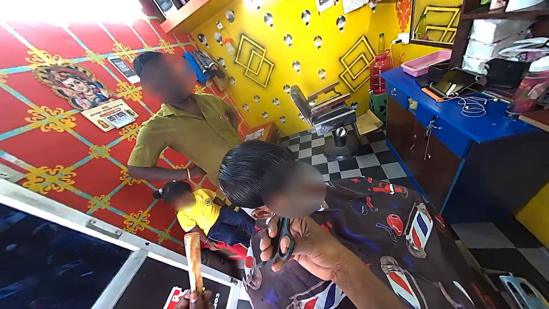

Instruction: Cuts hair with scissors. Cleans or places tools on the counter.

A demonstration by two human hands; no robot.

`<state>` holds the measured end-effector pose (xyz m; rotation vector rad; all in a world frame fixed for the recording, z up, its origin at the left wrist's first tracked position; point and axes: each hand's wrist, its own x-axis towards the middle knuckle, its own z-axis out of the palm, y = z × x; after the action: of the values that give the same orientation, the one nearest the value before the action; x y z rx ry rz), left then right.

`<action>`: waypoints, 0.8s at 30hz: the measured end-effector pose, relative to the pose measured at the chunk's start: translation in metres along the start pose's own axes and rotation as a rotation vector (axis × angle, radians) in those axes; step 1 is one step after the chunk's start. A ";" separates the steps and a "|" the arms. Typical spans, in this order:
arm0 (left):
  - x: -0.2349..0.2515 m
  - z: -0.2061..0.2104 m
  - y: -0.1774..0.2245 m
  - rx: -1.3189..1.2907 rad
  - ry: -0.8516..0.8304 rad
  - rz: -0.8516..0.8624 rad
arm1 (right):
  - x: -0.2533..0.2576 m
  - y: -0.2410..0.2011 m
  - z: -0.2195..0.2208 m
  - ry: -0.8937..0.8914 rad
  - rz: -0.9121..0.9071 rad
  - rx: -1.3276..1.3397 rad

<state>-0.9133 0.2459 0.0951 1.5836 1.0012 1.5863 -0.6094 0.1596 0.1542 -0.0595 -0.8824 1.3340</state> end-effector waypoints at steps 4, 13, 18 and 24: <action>0.017 0.016 0.024 0.029 -0.046 0.212 | -0.017 0.013 0.002 0.197 -0.253 -0.174; 0.081 0.104 0.113 0.337 -0.239 0.736 | -0.057 0.037 0.002 0.235 -0.174 -0.541; 0.079 0.121 0.084 0.388 -0.258 0.809 | -0.083 0.021 -0.011 0.283 -0.123 -0.638; 0.061 0.119 0.058 0.476 -0.280 0.929 | -0.085 0.012 -0.016 0.292 -0.062 -0.712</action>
<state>-0.7933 0.2790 0.1711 2.7838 0.5047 1.6498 -0.6073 0.0969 0.0934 -0.7535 -1.0556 0.8693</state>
